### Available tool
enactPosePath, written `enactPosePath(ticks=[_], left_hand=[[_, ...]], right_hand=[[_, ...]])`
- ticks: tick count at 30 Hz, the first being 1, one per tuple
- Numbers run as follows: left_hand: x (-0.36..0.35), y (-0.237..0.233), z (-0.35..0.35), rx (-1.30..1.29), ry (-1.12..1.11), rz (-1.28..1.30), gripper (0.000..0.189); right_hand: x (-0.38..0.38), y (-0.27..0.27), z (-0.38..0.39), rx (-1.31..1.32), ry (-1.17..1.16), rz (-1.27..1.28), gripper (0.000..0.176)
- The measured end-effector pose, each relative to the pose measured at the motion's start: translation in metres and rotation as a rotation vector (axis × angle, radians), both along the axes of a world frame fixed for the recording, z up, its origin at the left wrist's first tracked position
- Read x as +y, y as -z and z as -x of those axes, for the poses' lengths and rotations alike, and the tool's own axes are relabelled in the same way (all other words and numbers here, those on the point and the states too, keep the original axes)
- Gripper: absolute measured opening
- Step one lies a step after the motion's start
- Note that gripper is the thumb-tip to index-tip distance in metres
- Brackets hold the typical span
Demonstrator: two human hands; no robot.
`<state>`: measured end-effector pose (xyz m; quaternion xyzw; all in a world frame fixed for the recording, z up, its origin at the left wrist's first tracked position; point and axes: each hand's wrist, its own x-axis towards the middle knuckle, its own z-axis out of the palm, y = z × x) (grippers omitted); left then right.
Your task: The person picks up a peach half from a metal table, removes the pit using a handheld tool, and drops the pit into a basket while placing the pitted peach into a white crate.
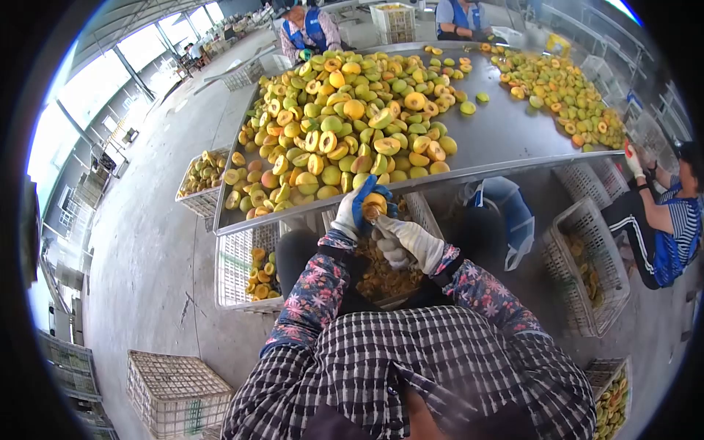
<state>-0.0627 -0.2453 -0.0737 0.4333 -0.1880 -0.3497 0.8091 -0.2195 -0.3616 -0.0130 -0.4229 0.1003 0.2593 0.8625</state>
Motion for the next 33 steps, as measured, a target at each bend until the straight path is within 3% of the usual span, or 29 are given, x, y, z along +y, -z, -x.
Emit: enactPosePath(ticks=[2,4,5,7,9,11,13,15,19,20,21,23,25,29,30,32,33], left_hand=[[-0.003,0.027,-0.009,-0.527,-0.226,-0.079,0.030],[0.012,0.020,-0.013,-1.034,-0.397,-0.480,0.032],[0.021,0.034,-0.029,-1.606,-0.798,-0.693,0.030],[0.045,-0.017,-0.013,0.007,-0.475,-0.073,0.028],[0.094,-0.042,-0.009,-0.125,-0.651,-0.198,0.028],[0.156,-0.052,-0.013,-0.136,-0.838,-0.367,0.031],[0.220,-0.045,-0.028,-0.590,-1.084,-1.121,0.038],[0.250,-0.023,-0.043,-0.707,-1.282,-1.413,0.044],[0.240,-0.028,-0.076,-0.770,-0.960,-1.513,0.046],[0.223,-0.043,-0.077,-0.845,-0.845,-1.679,0.048],[0.206,-0.046,-0.084,-0.774,-0.835,-1.658,0.059],[0.180,-0.056,-0.097,-0.720,-0.539,-1.873,0.073],[0.163,-0.053,-0.107,-0.649,-0.381,-1.877,0.085],[0.156,-0.040,-0.108,-0.782,-0.424,-1.763,0.078],[0.155,-0.033,-0.099,-0.847,-0.605,-1.666,0.065],[0.154,-0.018,-0.097,-0.784,-0.782,-1.296,0.057],[0.151,-0.024,-0.090,-0.743,-0.857,-1.107,0.054]], right_hand=[[-0.009,-0.003,0.009,-0.035,0.026,-0.010,0.043],[-0.018,-0.008,0.015,-0.034,0.053,0.087,0.041],[-0.021,-0.013,0.016,-0.085,0.050,0.360,0.040],[-0.024,-0.014,0.022,-0.172,0.038,0.885,0.043],[-0.056,0.051,0.015,-0.625,0.084,1.223,0.044],[-0.062,0.065,0.018,-0.798,0.064,1.416,0.046],[-0.057,0.045,0.030,-0.662,-0.024,1.493,0.047],[-0.054,0.042,0.029,-0.644,-0.113,1.482,0.050],[-0.037,0.021,0.020,-0.569,-0.166,1.488,0.053],[-0.032,0.015,0.016,-0.516,-0.181,1.500,0.053],[-0.030,0.012,0.013,-0.460,-0.196,1.509,0.054],[-0.030,0.016,0.008,-0.565,-0.167,1.514,0.054],[-0.030,0.019,0.008,-0.600,-0.142,1.516,0.055],[-0.038,0.030,0.009,-0.507,-0.193,1.427,0.053],[-0.037,0.030,0.008,-0.525,-0.180,1.417,0.051],[-0.033,0.030,0.004,-0.562,-0.152,1.402,0.048],[-0.029,0.020,0.003,-0.516,-0.120,1.274,0.045]])
